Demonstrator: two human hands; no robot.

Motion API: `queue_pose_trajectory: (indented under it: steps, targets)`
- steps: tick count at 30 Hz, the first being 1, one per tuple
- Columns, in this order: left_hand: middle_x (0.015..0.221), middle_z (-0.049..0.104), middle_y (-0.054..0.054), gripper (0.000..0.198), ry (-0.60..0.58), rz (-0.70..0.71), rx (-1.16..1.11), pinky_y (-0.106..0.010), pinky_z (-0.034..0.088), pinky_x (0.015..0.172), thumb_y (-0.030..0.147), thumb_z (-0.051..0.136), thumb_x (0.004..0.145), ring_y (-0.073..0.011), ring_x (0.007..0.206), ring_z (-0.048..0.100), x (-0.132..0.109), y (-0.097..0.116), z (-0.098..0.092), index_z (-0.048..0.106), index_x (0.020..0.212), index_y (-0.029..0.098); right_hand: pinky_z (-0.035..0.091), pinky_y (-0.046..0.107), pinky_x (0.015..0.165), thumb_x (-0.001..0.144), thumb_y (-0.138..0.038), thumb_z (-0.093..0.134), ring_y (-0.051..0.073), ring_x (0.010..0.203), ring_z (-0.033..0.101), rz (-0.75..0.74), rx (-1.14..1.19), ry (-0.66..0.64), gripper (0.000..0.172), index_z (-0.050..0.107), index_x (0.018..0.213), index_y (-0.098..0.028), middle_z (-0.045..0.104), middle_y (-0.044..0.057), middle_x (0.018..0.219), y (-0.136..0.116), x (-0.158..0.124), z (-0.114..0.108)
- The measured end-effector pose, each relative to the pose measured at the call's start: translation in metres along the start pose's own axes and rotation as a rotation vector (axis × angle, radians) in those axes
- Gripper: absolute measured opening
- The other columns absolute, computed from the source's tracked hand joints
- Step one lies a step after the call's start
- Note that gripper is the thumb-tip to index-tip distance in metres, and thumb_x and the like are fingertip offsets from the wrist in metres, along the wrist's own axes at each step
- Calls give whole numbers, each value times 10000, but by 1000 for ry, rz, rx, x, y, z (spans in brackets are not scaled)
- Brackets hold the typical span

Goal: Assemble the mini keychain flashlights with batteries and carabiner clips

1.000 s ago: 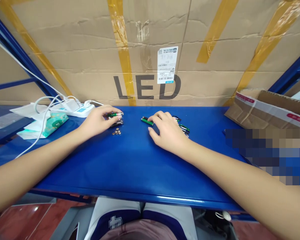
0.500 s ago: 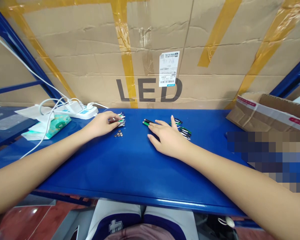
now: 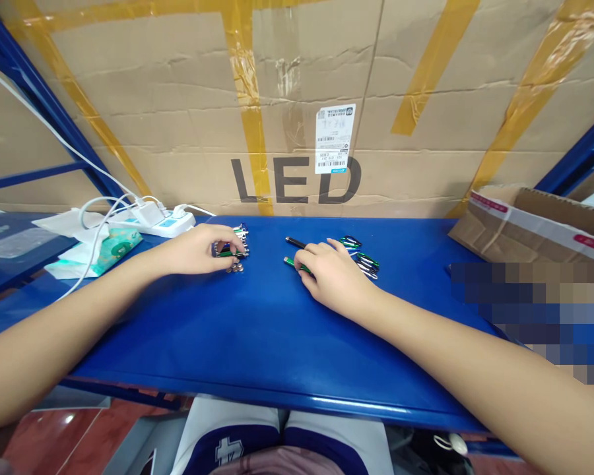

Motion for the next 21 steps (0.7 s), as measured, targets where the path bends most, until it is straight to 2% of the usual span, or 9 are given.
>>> queue_pose_trajectory:
  steps: [3,7,12,21]
  targets:
    - [1036,744,-50,285,-106,40,9,-283,513,780,278,655,806,-194,885,678,-4,6,-2,735,1069,198,448,543,1050,930,-107,562,278,1036,671,-25,26,25,119,620,987,-195,722,68,1028,-1,0,1]
    - [943,734,-39,338,-183,-12,1,-245,510,696,247,651,776,-170,806,669,-7,4,-2,719,1100,181,503,493,956,931,-105,560,290,1039,677,-27,64,38,164,601,1064,-193,714,90,1098,0,-2,3]
    - [872,732,-36,333,-222,-65,-62,-221,523,681,280,665,785,-153,765,681,-7,-2,2,738,1085,155,556,442,868,951,-131,550,283,999,680,-52,127,32,189,616,1120,-186,683,115,1142,-7,-3,2]
    - [813,753,-28,315,-186,-167,-92,-219,525,647,402,727,787,-153,719,695,-6,-3,6,778,994,170,583,425,909,990,-157,509,256,1037,666,-134,284,26,208,637,1149,-193,640,119,1146,-21,-7,-1]
Point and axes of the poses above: each hand's wrist, its own x-axis towards the middle knuckle, its own z-axis out of the palm, y = z × x, the point moved 5 cm from there along x, towards the middle knuckle
